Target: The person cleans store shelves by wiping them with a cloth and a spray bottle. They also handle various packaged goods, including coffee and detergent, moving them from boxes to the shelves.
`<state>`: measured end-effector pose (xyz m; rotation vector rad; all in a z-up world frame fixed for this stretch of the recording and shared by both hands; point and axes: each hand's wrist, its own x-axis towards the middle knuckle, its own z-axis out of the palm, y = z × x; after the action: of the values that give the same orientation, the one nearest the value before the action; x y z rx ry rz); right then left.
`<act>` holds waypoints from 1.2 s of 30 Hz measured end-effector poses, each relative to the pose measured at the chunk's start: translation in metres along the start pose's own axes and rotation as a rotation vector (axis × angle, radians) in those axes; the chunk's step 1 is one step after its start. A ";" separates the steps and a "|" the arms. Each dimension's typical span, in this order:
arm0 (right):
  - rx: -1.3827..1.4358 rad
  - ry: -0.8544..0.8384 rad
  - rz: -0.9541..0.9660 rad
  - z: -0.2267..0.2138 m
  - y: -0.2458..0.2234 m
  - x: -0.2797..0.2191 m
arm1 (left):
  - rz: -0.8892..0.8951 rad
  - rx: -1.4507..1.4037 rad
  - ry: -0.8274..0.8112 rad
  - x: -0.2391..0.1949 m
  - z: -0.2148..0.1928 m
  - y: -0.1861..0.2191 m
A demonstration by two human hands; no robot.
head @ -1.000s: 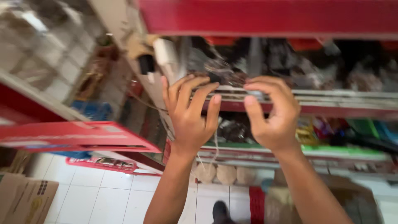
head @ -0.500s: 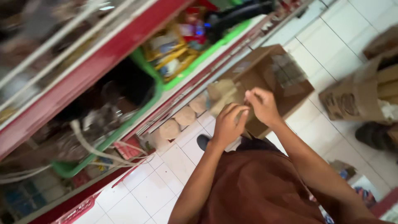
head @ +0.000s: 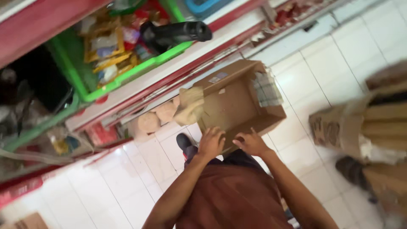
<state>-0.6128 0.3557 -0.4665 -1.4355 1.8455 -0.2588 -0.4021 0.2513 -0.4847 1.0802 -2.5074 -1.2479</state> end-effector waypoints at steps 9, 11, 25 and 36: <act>0.157 0.034 -0.216 -0.022 -0.084 0.069 | -0.316 0.310 0.502 0.050 -0.071 -0.031; 0.238 0.081 -0.293 -0.022 -0.097 0.083 | -0.365 0.247 0.395 0.059 -0.078 -0.041; 0.313 0.318 -0.408 -0.056 -0.143 0.093 | -0.037 0.072 0.572 0.005 -0.166 0.025; -0.244 0.489 -0.201 -0.122 0.013 0.051 | -0.092 -0.100 0.527 0.055 -0.087 0.123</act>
<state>-0.7080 0.2800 -0.4135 -1.8550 2.1756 -0.5397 -0.4725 0.2086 -0.3469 1.3068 -2.0017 -0.9382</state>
